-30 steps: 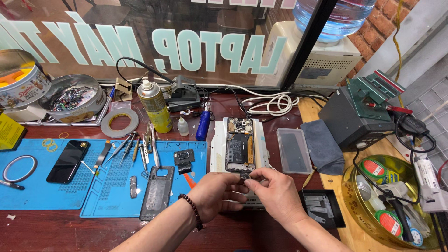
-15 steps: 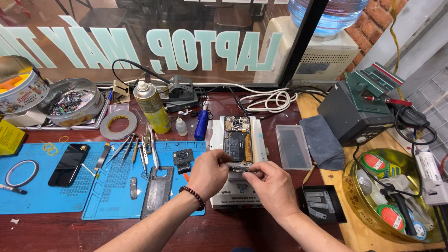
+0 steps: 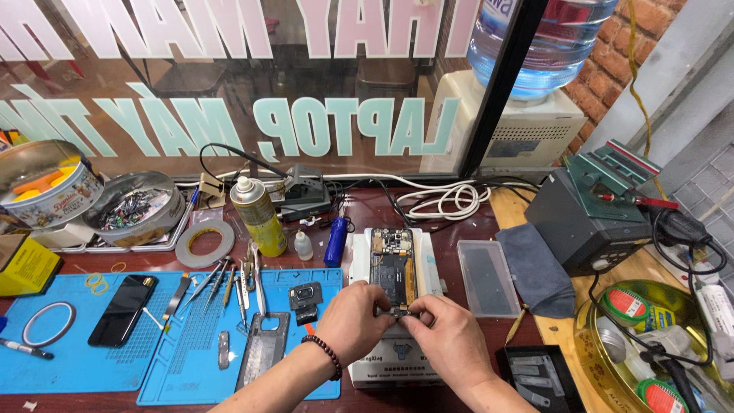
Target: The person aligns and inserts a flexible ribbon cable into a smartphone motherboard, then uses tweezers to press and secure the connector. The person also handles a small camera module and places it onto the board.
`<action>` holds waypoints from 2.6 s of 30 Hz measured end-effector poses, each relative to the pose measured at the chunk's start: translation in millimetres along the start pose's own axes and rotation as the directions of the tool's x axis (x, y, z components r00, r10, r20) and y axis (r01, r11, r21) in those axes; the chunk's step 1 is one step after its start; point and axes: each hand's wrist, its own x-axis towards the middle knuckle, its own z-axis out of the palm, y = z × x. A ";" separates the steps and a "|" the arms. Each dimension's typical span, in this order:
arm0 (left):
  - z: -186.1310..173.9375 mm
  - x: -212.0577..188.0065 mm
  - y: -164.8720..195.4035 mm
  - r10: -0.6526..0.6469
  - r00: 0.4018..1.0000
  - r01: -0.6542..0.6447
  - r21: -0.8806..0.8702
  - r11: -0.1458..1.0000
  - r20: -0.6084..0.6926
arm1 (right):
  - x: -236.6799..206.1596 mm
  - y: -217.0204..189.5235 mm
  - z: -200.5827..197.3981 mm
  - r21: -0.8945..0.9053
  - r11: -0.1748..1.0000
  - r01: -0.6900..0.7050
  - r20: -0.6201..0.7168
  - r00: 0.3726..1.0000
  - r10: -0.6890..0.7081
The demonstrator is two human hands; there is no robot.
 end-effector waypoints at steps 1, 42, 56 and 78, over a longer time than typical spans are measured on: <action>1.1 1.1 -0.6 0.002 1.000 -0.002 0.015 1.000 0.005 | 1.5 2.2 0.6 0.030 0.999 -0.023 0.017 1.000 0.023; 6.2 20.4 -14.0 -0.075 0.996 0.079 -0.129 0.988 0.040 | 20.7 9.3 -8.7 0.147 0.963 -0.225 0.237 0.953 0.186; 7.6 28.9 -14.8 -0.113 0.990 0.122 -0.115 0.986 0.082 | 17.8 4.3 -6.8 0.141 0.961 -0.239 0.209 0.956 0.207; 4.1 20.6 -17.2 0.067 0.992 -0.060 -0.073 0.996 0.107 | 9.5 14.3 -5.6 0.136 0.986 -0.101 0.170 0.982 0.078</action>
